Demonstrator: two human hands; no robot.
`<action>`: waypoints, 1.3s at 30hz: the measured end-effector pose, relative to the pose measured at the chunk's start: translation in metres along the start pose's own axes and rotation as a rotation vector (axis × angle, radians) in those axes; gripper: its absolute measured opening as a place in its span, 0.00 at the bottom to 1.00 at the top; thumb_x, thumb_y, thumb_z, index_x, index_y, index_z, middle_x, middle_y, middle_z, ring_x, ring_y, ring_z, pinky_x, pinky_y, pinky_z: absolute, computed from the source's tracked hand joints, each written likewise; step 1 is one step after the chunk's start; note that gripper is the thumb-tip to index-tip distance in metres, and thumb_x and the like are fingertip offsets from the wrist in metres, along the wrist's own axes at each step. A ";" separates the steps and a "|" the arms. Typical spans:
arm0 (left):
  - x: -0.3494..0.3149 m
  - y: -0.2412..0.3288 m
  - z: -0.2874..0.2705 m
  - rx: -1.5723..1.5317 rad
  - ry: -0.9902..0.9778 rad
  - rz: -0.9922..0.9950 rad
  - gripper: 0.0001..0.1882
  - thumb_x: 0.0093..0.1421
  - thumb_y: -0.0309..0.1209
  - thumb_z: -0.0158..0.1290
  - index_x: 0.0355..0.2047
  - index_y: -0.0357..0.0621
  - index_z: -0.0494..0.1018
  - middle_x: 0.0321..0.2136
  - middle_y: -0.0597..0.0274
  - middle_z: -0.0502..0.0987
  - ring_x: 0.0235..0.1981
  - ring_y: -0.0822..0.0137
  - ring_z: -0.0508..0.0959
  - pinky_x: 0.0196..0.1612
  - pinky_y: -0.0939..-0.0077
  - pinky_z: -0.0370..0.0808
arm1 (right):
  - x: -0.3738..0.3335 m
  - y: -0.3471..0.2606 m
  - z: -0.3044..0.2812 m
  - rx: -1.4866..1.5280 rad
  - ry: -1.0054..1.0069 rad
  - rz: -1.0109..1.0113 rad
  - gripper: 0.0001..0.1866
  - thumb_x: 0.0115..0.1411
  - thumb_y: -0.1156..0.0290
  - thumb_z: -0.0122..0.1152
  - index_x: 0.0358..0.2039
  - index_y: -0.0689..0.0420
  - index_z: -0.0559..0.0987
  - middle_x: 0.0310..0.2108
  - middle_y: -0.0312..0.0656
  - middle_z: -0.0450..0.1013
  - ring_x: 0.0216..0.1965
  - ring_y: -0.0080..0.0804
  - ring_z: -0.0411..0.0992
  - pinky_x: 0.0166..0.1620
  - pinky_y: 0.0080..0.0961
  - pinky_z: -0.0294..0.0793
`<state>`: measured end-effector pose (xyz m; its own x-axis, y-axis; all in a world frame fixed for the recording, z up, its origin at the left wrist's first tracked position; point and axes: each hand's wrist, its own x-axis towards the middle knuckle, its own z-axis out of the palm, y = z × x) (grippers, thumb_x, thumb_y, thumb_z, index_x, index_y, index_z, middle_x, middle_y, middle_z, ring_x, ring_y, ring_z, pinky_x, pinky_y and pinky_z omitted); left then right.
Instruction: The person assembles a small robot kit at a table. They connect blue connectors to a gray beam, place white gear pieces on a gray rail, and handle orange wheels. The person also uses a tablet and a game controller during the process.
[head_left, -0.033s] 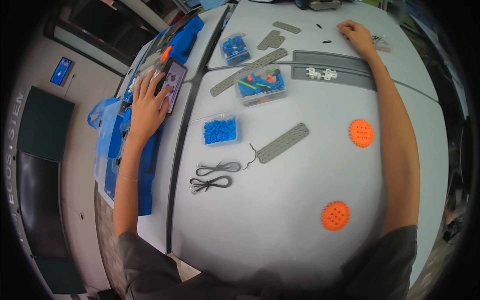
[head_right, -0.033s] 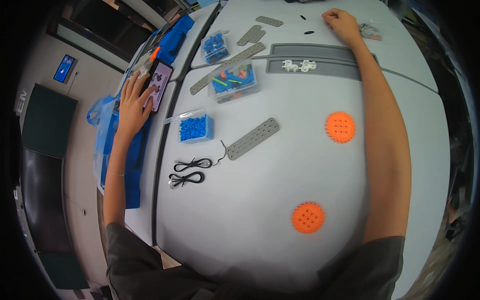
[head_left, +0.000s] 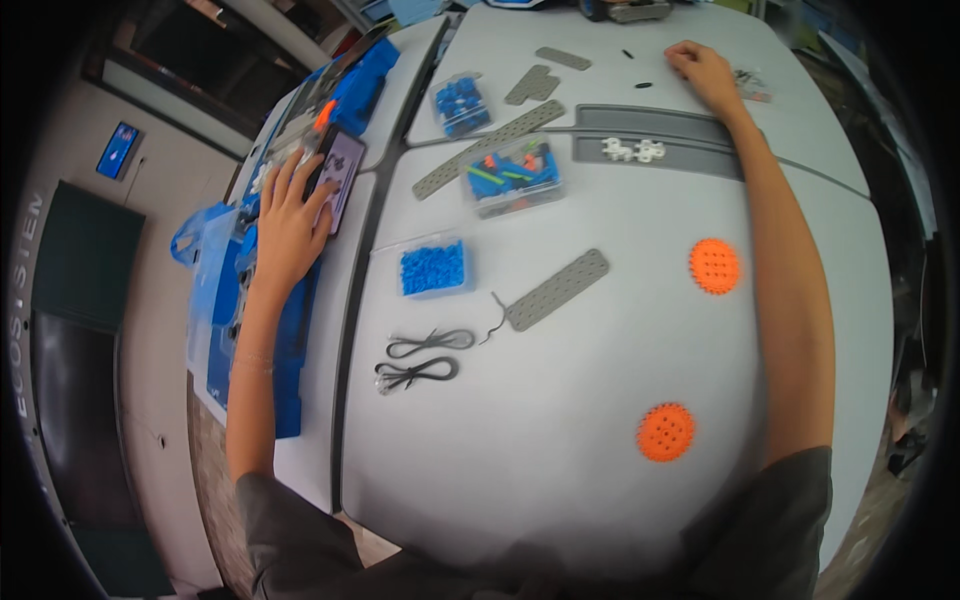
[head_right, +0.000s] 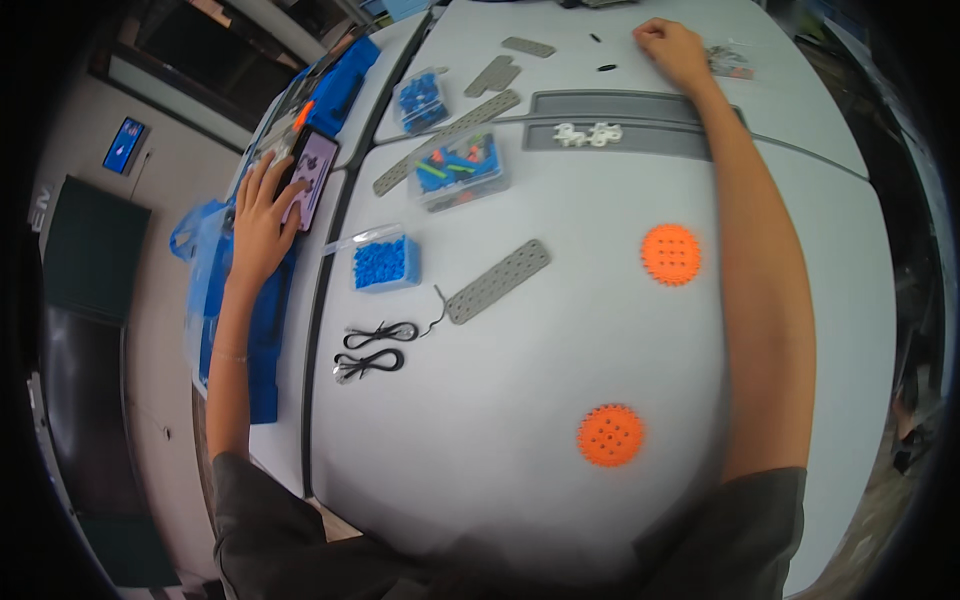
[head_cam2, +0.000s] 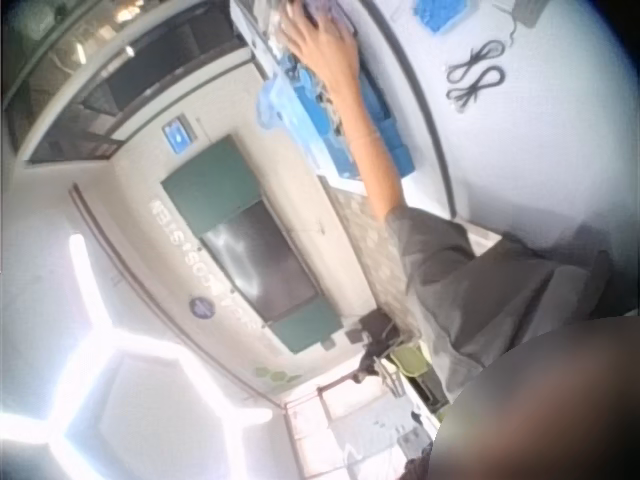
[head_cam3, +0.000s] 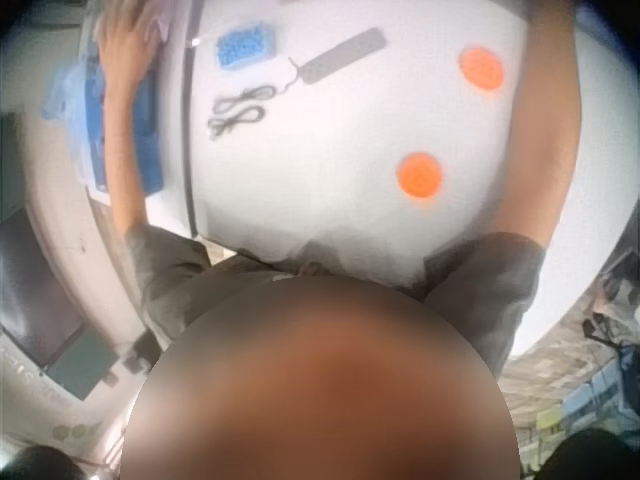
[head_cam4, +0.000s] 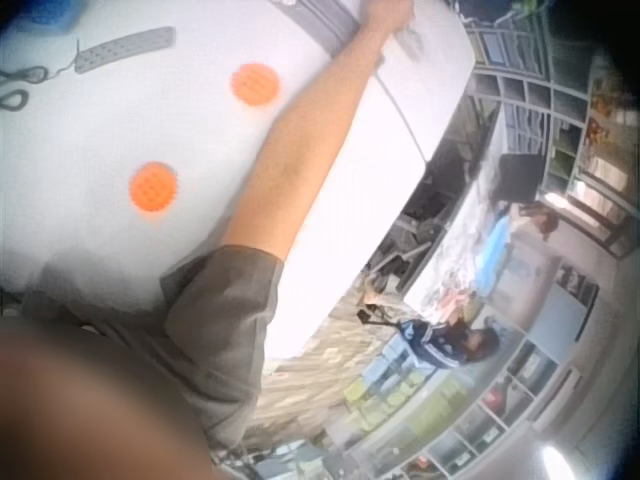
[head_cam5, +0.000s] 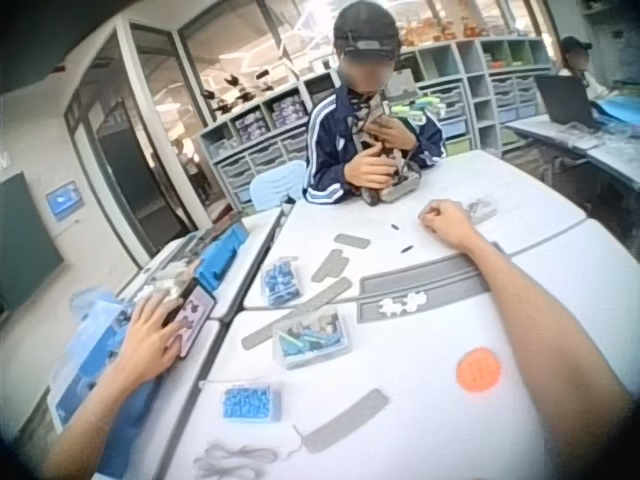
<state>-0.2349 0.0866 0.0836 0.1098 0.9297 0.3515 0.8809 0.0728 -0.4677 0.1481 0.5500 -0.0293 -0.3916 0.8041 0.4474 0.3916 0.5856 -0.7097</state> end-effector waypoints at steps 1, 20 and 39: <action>0.000 0.007 -0.005 -0.008 0.023 0.003 0.12 0.62 0.27 0.54 0.45 0.47 0.81 0.62 0.54 0.72 0.70 0.48 0.63 0.72 0.47 0.57 | 0.000 0.001 0.000 -0.029 0.019 0.014 0.16 0.63 0.58 0.63 0.43 0.55 0.86 0.29 0.37 0.82 0.32 0.26 0.78 0.40 0.27 0.76; -0.035 0.133 -0.035 -0.868 0.327 -0.385 0.14 0.66 0.21 0.51 0.51 0.35 0.76 0.50 0.47 0.77 0.49 0.54 0.77 0.53 0.64 0.74 | -0.004 -0.017 0.006 0.034 0.167 0.009 0.11 0.57 0.66 0.64 0.35 0.59 0.86 0.33 0.51 0.83 0.36 0.45 0.83 0.45 0.35 0.80; -0.038 0.134 -0.023 -1.171 0.221 -0.452 0.19 0.71 0.28 0.50 0.59 0.34 0.70 0.57 0.50 0.74 0.59 0.59 0.75 0.63 0.62 0.72 | -0.005 -0.018 0.005 -0.012 0.143 -0.023 0.09 0.58 0.66 0.63 0.34 0.57 0.86 0.32 0.48 0.83 0.37 0.44 0.83 0.45 0.35 0.80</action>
<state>-0.1108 0.0527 0.0263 -0.3307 0.8176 0.4713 0.7253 -0.0994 0.6813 0.1385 0.5348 -0.0214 -0.2783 0.7965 0.5367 0.3942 0.6043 -0.6924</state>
